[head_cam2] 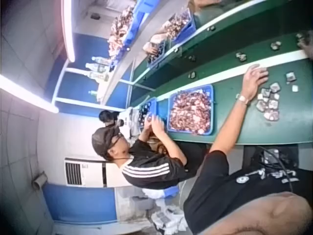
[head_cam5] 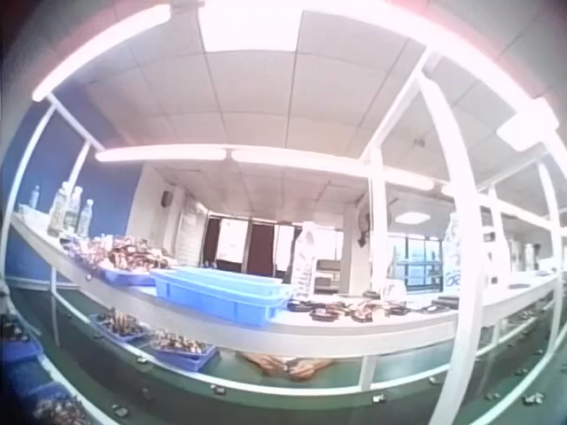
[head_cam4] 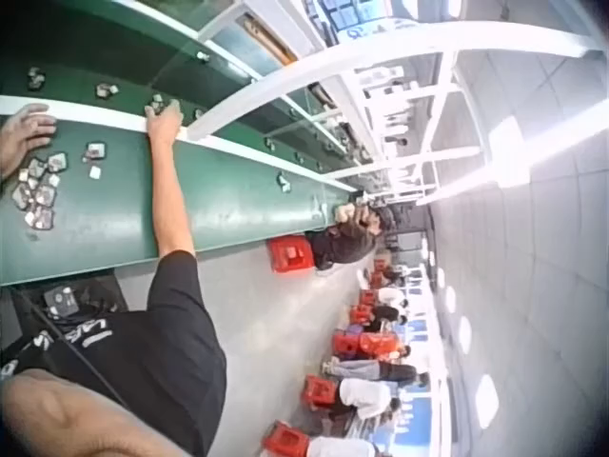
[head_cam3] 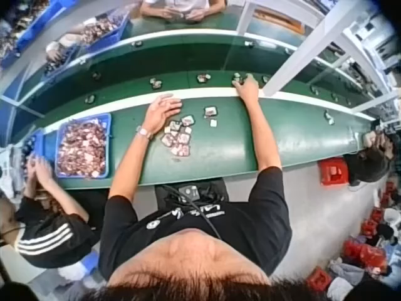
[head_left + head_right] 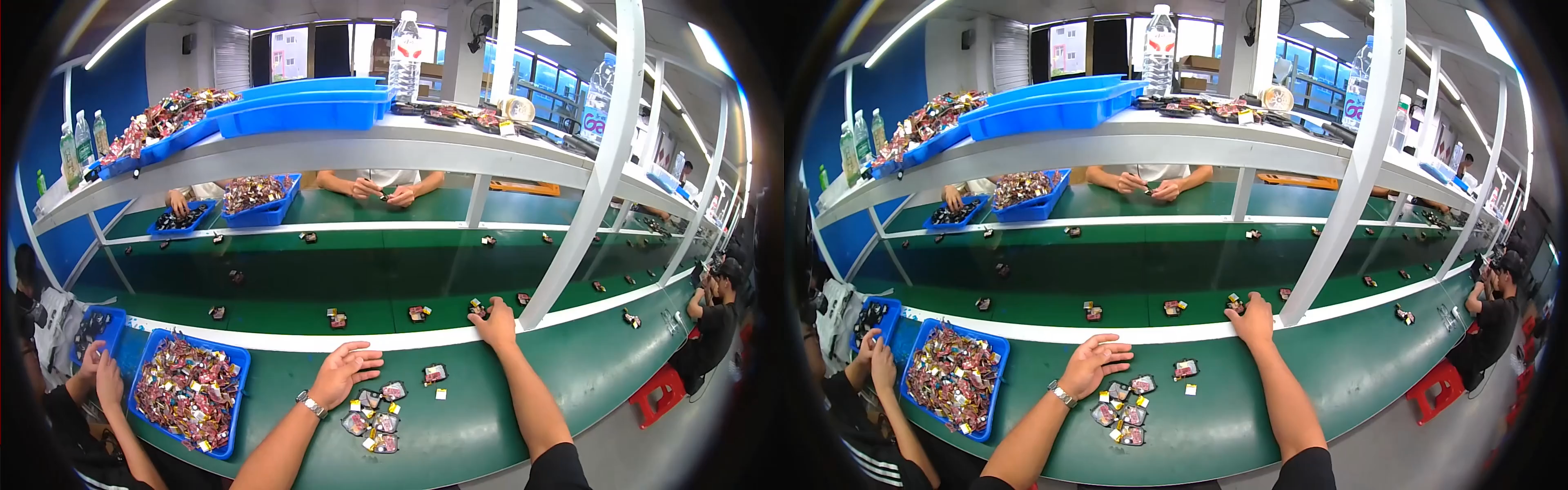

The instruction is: Sort small colorful electronic or plastic components on an assembly line.

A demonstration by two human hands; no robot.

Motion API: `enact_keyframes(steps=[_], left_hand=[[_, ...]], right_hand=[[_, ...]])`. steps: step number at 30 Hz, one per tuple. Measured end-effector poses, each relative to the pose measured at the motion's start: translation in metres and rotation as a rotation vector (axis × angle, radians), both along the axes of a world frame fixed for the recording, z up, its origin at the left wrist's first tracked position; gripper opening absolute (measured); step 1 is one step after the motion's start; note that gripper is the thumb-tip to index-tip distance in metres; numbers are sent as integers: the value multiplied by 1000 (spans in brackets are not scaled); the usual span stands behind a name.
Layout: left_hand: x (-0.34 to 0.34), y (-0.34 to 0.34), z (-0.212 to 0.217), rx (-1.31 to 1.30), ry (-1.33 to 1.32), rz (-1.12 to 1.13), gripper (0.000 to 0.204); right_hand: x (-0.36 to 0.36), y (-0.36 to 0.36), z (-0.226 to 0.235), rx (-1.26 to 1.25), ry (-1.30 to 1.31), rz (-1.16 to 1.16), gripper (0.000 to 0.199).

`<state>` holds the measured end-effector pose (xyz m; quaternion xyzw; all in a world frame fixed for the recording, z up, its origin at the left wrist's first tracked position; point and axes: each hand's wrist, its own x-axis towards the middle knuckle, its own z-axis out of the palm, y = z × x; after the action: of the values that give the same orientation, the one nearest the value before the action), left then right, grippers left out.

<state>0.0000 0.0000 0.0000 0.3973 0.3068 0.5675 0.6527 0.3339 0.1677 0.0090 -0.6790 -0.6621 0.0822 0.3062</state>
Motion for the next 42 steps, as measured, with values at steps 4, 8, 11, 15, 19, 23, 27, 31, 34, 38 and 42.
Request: enact_keyframes(steps=[4,8,11,15,19,23,27,31,34,38,42], left_hand=[[-1,-4,-1,-26,7,0,33],[-1,-8,1,-38,67,22,33],[1,-8,3,-49,129,-9,35],[-8,-6,-3,-109,120,-153,39],[-10,-7,1,-132,172,-148,37],[-7,-8,9,-113,135,-81,38],[-1,-10,11,-99,137,-4,40],[1,-9,7,-75,152,36,33],[1,-9,3,-75,177,29,30],[2,-9,4,-86,198,2,28],[-1,-8,2,-82,210,3,30]], right_hand=[[-5,-2,-6,86,78,30,53],[-38,-44,25,144,319,458,52],[-72,-84,47,77,233,866,61],[-113,-116,63,-31,98,1099,57],[-127,-121,61,42,54,1152,51],[-133,-127,39,282,159,1009,39],[-142,-126,27,370,113,944,32],[-142,-122,26,437,30,988,30],[-141,-120,25,422,24,1024,28],[-138,-116,24,356,97,1075,22],[-141,-117,22,336,119,1087,14]])
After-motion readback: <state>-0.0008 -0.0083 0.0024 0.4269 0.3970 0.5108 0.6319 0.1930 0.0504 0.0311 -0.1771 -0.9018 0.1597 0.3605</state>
